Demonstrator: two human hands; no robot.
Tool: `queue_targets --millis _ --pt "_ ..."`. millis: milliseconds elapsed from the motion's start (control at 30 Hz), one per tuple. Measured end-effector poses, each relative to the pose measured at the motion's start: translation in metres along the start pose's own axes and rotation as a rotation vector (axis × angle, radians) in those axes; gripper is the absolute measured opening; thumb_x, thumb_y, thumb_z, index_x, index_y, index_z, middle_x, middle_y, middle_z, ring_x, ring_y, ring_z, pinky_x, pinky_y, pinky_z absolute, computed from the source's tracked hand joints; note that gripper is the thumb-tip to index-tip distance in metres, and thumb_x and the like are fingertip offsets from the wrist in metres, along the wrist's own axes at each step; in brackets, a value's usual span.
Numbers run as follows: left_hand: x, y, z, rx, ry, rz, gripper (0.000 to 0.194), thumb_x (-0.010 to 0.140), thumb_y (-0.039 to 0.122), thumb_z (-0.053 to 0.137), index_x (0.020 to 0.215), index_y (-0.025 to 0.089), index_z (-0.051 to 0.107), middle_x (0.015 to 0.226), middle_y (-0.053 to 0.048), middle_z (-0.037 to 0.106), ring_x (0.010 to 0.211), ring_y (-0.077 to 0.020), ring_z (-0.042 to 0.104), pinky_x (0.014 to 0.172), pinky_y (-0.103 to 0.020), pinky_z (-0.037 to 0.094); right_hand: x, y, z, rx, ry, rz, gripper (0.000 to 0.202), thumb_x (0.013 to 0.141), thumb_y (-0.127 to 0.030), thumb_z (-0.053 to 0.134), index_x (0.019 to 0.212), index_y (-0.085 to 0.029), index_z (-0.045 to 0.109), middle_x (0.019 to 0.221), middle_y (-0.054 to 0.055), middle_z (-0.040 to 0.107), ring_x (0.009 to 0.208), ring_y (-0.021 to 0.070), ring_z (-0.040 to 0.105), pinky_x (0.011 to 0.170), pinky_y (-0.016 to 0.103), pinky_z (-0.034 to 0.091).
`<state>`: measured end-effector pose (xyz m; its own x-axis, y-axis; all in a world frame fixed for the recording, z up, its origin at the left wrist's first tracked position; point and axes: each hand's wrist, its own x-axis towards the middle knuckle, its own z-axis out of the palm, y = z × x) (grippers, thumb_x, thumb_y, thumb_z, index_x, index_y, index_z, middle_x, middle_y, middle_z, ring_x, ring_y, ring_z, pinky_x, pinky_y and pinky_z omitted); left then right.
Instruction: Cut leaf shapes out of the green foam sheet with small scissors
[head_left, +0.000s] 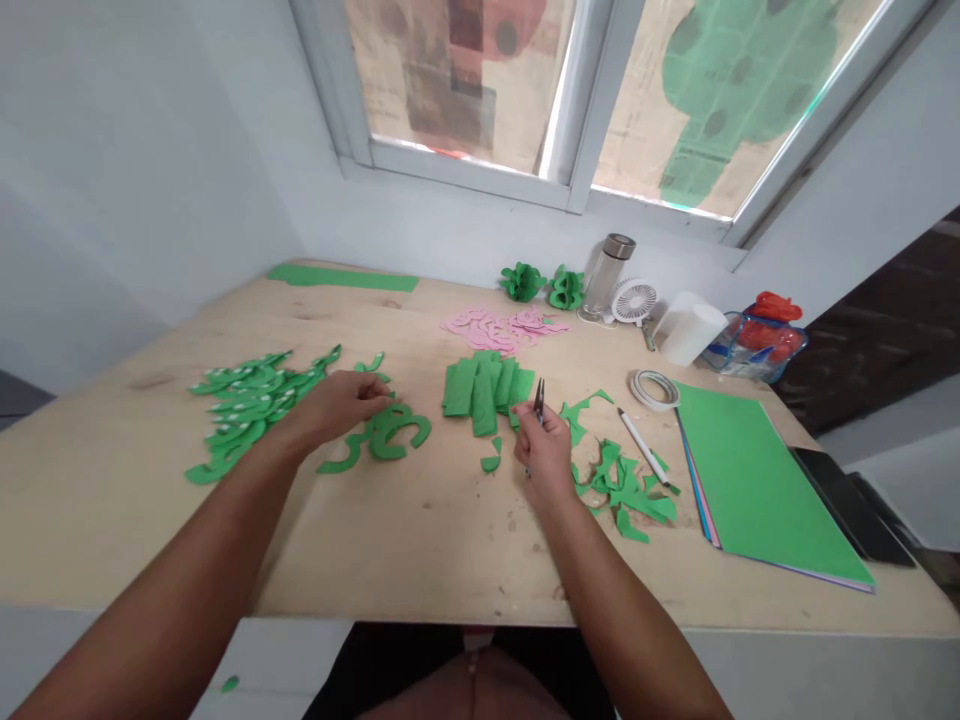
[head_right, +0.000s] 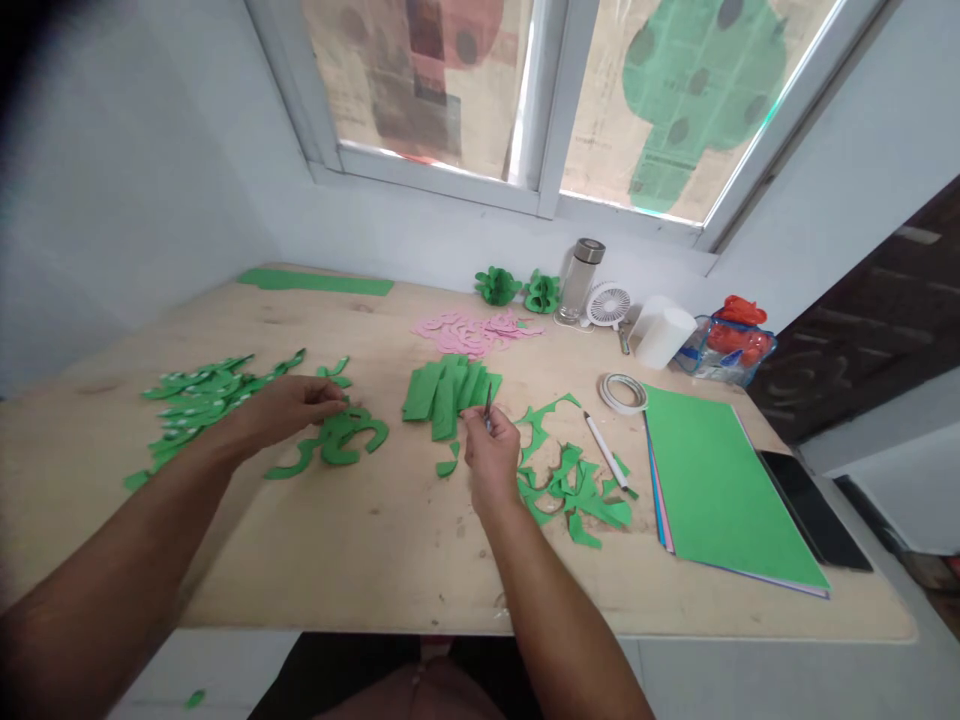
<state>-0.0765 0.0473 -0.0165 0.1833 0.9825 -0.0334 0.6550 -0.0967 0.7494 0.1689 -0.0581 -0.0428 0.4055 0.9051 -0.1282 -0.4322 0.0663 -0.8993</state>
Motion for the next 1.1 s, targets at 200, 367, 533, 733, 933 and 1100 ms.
queue_targets --millis 200,367,533,733,933,1100 --pt "-0.038 0.016 0.037 0.261 0.278 0.209 0.027 0.089 0.026 0.05 0.103 0.015 0.071 0.115 -0.019 0.073 0.122 -0.04 0.062 0.105 -0.055 0.047 0.005 -0.002 -0.003 0.034 0.076 -0.073 0.036 0.063 -0.048 0.083 0.07 -0.021 0.06 0.042 -0.015 0.033 0.037 0.0049 0.021 0.038 0.022 0.011" --pt "-0.092 0.032 0.105 0.265 0.001 0.594 0.041 0.093 0.025 0.051 0.13 0.017 0.065 0.137 -0.016 0.07 0.131 -0.0304 0.062 0.111 -0.048 0.05 0.007 -0.012 -0.004 0.066 0.148 -0.146 0.037 0.063 -0.05 0.08 0.072 -0.02 0.061 0.042 -0.015 0.034 0.037 0.0047 0.02 0.04 0.023 0.01" --pt "-0.108 0.044 0.156 0.294 -0.089 0.521 0.057 0.09 0.024 0.057 0.145 0.01 0.054 0.155 -0.027 0.053 0.147 -0.0412 0.046 0.118 -0.065 0.038 0.003 -0.035 -0.004 0.109 0.169 -0.231 0.035 0.066 -0.049 0.078 0.076 -0.021 0.061 0.044 -0.015 0.034 0.038 0.0054 0.022 0.041 0.023 0.013" --pt "-0.105 0.083 0.194 0.14 -0.15 0.609 0.062 0.088 0.02 0.061 0.149 0.022 0.053 0.158 -0.015 0.054 0.147 -0.0287 0.049 0.119 -0.049 0.044 -0.021 -0.075 -0.017 0.149 0.175 -0.34 0.03 0.068 -0.043 0.077 0.081 -0.021 0.062 0.046 -0.015 0.036 0.038 0.0054 0.023 0.04 0.022 0.014" --pt "-0.081 0.095 0.197 0.181 -0.038 0.468 0.058 0.093 0.023 0.055 0.148 0.005 0.05 0.16 -0.031 0.044 0.151 -0.0447 0.038 0.12 -0.068 0.031 -0.053 -0.087 -0.043 0.137 0.192 -0.414 0.03 0.071 -0.043 0.079 0.079 -0.019 0.064 0.047 -0.014 0.035 0.039 0.0051 0.023 0.039 0.022 0.013" --pt "-0.09 0.108 0.213 0.165 -0.137 0.569 0.056 0.086 0.025 0.068 0.142 0.024 0.06 0.153 -0.013 0.059 0.142 -0.0312 0.053 0.118 -0.049 0.043 -0.068 -0.087 -0.055 0.122 0.189 -0.435 0.031 0.072 -0.044 0.08 0.081 -0.019 0.065 0.048 -0.014 0.036 0.039 0.0054 0.024 0.039 0.022 0.013"
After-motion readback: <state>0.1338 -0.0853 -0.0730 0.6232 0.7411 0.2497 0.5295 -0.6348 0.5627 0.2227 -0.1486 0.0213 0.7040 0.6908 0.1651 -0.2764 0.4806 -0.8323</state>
